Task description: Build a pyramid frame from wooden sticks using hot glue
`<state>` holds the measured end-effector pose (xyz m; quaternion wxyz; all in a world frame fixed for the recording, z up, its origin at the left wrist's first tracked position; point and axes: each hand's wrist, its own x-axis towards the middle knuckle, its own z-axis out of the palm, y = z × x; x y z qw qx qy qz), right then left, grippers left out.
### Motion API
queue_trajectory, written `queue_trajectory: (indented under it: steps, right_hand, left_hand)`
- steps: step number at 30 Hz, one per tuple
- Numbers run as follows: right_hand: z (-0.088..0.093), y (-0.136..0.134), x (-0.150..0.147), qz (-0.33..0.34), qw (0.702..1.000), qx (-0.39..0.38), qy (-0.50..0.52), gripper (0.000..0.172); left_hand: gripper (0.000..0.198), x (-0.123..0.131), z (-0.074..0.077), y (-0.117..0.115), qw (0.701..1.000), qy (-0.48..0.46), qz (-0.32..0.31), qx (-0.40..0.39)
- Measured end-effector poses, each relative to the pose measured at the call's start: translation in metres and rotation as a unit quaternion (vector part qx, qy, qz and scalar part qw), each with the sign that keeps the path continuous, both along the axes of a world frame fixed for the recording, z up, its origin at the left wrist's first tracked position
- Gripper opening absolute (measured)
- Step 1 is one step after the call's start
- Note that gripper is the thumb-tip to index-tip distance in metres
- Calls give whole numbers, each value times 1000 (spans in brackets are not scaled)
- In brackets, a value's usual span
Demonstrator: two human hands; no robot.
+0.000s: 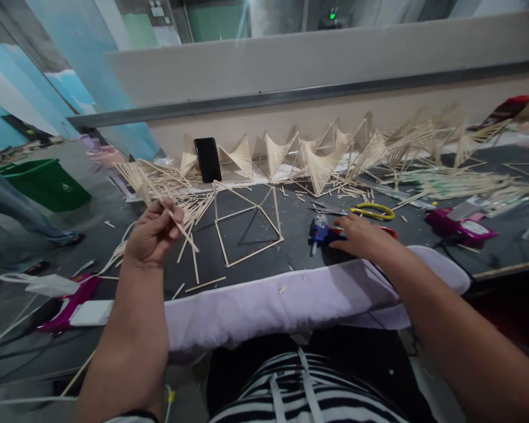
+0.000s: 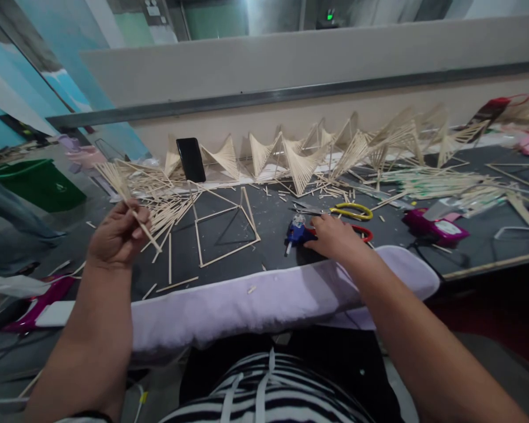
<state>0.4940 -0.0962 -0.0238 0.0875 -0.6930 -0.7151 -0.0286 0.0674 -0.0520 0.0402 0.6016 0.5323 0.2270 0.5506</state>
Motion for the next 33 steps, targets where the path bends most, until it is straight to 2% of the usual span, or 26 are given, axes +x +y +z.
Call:
queue_trajectory:
  steps: [1,4,7,9,12,15,21,27,33]
  right_hand:
    - [8,-6,-9,0,1000,18,-9,35]
    - [25,-26,-55,107,992,29,62,19]
    - [23,-36,-106,216,965,7,147,18]
    - [14,-33,-131,248,951,-3,186,16]
    - [6,-17,-154,264,934,0,242,16]
    - [7,2,-173,266,917,-3,298,17]
    - [11,25,-208,264,893,-79,355,19]
    - [3,31,-218,236,884,-105,389,17]
    - [-6,35,-215,235,886,-88,390,19]
  left_hand:
    - [16,2,-2,1,999,35,-3,-6]
    - [17,10,-8,4,993,114,-17,-22]
    - [18,15,-11,5,987,156,-17,-29]
    - [19,19,-13,5,982,187,-14,-37]
    - [19,25,-16,4,972,232,-13,-43]
    - [19,31,-18,3,966,255,-16,-39]
    - [17,38,-20,2,966,259,-16,-12]
    - [16,36,-26,6,960,276,-47,11]
    - [31,27,-25,8,947,320,-24,-11]
